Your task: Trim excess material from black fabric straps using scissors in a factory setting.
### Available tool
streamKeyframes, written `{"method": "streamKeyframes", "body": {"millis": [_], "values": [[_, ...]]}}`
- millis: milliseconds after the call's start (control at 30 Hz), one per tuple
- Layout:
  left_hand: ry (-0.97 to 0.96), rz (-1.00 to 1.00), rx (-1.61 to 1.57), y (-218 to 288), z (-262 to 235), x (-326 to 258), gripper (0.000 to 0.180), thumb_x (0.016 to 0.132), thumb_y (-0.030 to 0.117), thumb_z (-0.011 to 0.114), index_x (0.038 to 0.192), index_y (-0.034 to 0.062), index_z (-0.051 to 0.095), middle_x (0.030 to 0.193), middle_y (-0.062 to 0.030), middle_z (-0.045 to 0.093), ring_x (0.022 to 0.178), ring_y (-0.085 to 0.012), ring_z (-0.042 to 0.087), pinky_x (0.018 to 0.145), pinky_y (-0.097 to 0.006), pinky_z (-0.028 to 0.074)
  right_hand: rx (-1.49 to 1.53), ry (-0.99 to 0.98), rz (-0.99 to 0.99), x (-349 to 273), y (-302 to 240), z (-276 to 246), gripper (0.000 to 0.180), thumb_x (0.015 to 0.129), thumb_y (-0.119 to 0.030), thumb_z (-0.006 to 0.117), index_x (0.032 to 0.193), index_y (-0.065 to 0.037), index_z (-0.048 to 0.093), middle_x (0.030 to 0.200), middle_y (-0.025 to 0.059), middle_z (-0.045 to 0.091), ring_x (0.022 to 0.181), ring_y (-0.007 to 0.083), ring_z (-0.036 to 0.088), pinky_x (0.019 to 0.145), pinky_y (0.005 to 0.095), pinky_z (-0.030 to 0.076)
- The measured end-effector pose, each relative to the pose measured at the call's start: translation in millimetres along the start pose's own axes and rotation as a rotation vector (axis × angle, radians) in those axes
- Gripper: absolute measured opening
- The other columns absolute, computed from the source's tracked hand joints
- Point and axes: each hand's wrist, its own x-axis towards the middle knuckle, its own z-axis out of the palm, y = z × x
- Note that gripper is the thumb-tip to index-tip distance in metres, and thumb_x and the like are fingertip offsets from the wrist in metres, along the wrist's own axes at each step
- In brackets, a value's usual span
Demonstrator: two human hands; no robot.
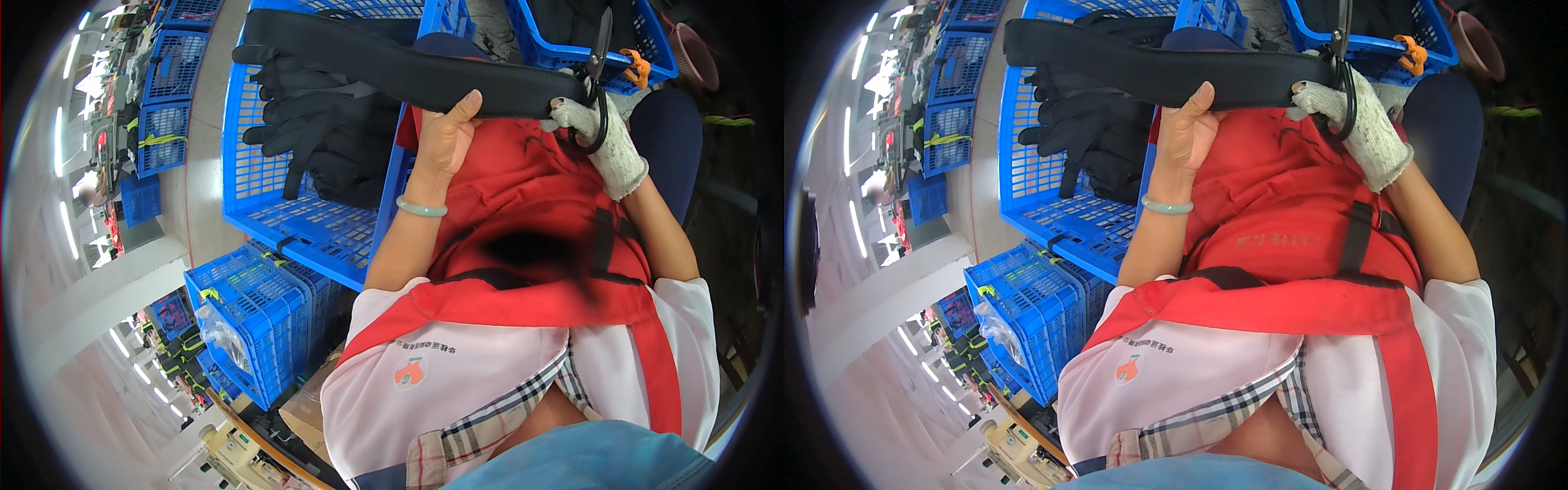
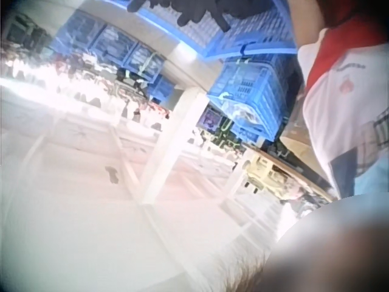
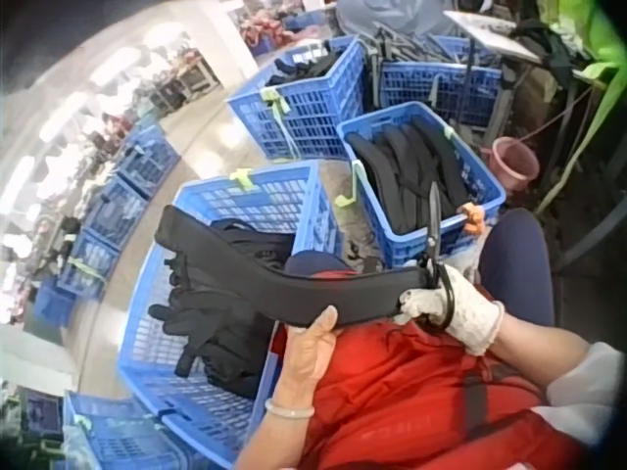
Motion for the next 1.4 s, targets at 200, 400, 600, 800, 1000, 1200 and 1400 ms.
{"method": "streamKeyframes", "body": {"millis": [200, 400, 600, 800, 1000, 1200, 1400], "values": [[0.209, 0.018, 0.681, 34, -32, -1, 0.041, 0.084, 0.035, 0.071, 0.084, -0.0043, 0.064, 0.067, -0.0145, 0.064, 0.049, -0.0192, 0.06, 0.044, -0.031, 0.049, 0.36, -0.009, -0.095, 4, 25, -26, 0.037, 0.083, 0.003, 0.061, 0.118, 0.004, 0.05, 0.087, 0.0039, 0.061, 0.075, 0.0123, 0.062, 0.069, 0.0242, 0.053], [0.17, 0.124, 0.048, 35, -58, 5, 0.03, 0.086, 0.006, 0.065, 0.115, -0.0015, 0.06, 0.11, -0.0102, 0.064, 0.106, -0.0229, 0.059, 0.099, -0.039, 0.044, 0.37, -0.101, -0.038, -6, -3, -24, 0.046, 0.081, -0.01, 0.071, 0.12, 0.002, 0.051, 0.091, 0.0062, 0.064, 0.077, 0.0149, 0.064, 0.069, 0.0258, 0.054], [0.289, 0.0, -0.092, 38, -59, 9, 0.026, 0.084, 0.011, 0.069, 0.106, -0.0002, 0.062, 0.108, -0.0123, 0.065, 0.1, -0.0236, 0.063, 0.094, -0.039, 0.049, 0.73, -0.148, -0.11, -2, 1, -29, 0.027, 0.088, -0.022, 0.065, 0.103, 0.0, 0.061, 0.083, 0.0075, 0.067, 0.072, 0.0155, 0.066, 0.061, 0.0237, 0.051], [0.285, -0.017, -0.111, 37, -51, 8, 0.028, 0.085, 0.014, 0.069, 0.108, -0.0006, 0.061, 0.109, -0.013, 0.065, 0.099, -0.0252, 0.063, 0.093, -0.04, 0.049, 0.758, -0.161, -0.067, -6, 10, -37, 0.028, 0.089, -0.027, 0.064, 0.103, -0.003, 0.06, 0.085, 0.0074, 0.067, 0.067, 0.0116, 0.063, 0.06, 0.0224, 0.052], [0.167, 0.022, -0.027, 35, -65, 4, 0.029, 0.081, 0.003, 0.07, 0.108, -0.0004, 0.062, 0.105, -0.01, 0.065, 0.101, -0.0222, 0.062, 0.094, -0.037, 0.048, 0.274, -0.039, -0.115, -2, 14, -37, 0.022, 0.092, -0.025, 0.059, 0.099, -0.004, 0.058, 0.082, 0.0037, 0.061, 0.069, 0.0073, 0.058, 0.056, 0.021, 0.046], [-0.017, 0.122, 0.07, 35, -20, -4, 0.039, 0.078, -0.005, 0.07, 0.114, -0.0006, 0.055, 0.106, -0.0124, 0.062, 0.1, -0.0247, 0.06, 0.096, -0.037, 0.047, 0.62, -0.149, 0.546, -23, -13, 1, 0.031, 0.095, -0.026, 0.053, 0.117, -0.004, 0.054, 0.081, 0.0034, 0.06, 0.074, 0.0142, 0.061, 0.063, 0.0285, 0.047], [-0.078, 0.118, 0.134, 27, -3, -9, 0.039, 0.075, -0.002, 0.074, 0.11, 0.0009, 0.057, 0.103, -0.0101, 0.064, 0.097, -0.0212, 0.061, 0.093, -0.033, 0.047, -0.468, -0.3, -0.3, -20, 1, -6, 0.043, 0.092, -0.027, 0.053, 0.128, -0.005, 0.048, 0.089, 0.0117, 0.06, 0.08, 0.0248, 0.06, 0.069, 0.0342, 0.048]]}}
